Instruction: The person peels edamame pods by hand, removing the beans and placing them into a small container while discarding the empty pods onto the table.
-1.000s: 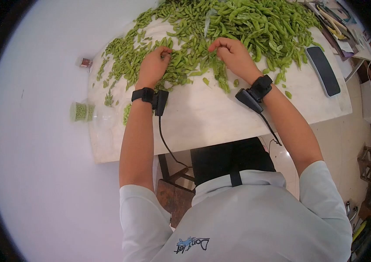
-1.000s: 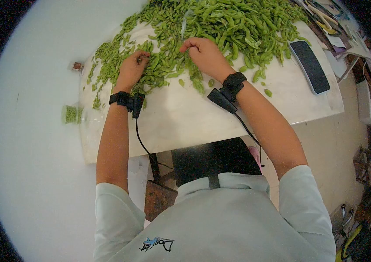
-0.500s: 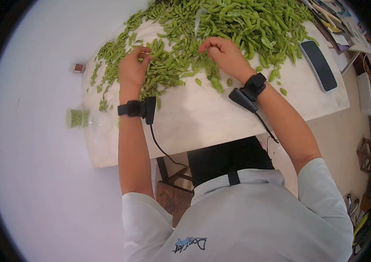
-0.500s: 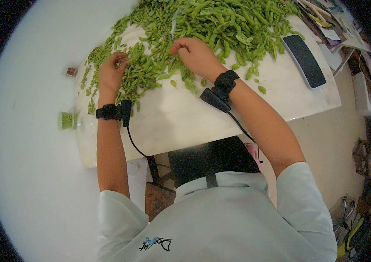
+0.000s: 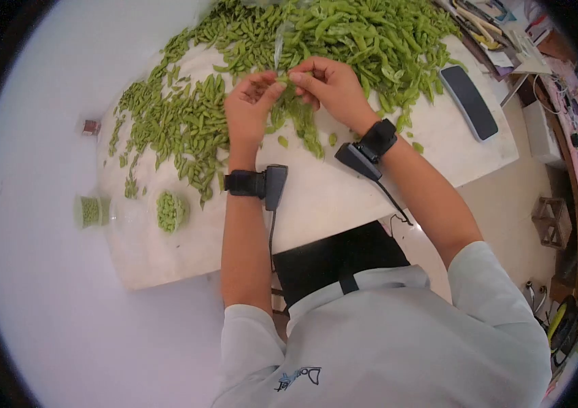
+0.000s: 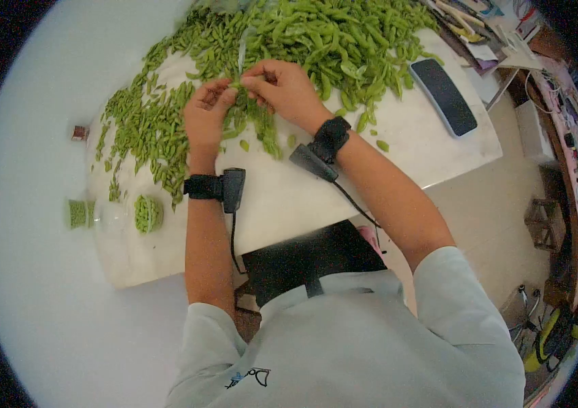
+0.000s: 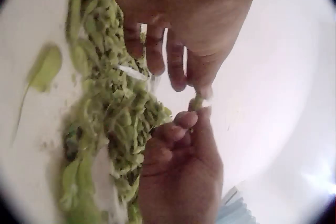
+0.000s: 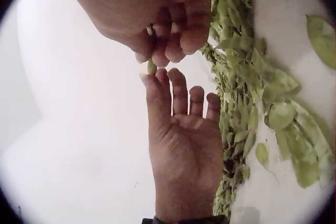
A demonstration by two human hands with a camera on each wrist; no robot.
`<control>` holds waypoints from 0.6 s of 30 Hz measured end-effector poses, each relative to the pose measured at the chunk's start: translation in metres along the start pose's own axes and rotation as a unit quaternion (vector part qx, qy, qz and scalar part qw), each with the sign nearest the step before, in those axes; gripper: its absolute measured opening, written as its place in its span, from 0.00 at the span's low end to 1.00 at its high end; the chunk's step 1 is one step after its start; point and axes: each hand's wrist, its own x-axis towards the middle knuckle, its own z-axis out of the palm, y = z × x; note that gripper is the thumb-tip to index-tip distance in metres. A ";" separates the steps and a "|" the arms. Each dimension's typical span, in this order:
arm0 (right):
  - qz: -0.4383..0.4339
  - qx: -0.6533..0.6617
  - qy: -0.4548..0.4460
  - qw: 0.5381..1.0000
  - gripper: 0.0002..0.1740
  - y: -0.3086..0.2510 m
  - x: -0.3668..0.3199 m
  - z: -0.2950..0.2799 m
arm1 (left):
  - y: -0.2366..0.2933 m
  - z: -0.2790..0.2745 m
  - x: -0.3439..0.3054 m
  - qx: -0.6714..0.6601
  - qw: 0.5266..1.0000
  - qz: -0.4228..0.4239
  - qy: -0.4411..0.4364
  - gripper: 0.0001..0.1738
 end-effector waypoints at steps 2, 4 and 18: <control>-0.006 0.001 0.006 1.000 0.10 -0.002 -0.001 0.001 | -0.010 0.005 0.005 -0.033 0.999 -0.015 0.002 0.11; -0.003 -0.021 0.004 1.000 0.10 -0.002 -0.001 0.001 | -0.019 0.009 0.002 -0.094 0.995 -0.011 0.007 0.10; -0.047 -0.152 -0.048 0.986 0.11 -0.007 -0.008 0.007 | -0.013 0.004 -0.018 0.015 0.998 0.013 0.064 0.12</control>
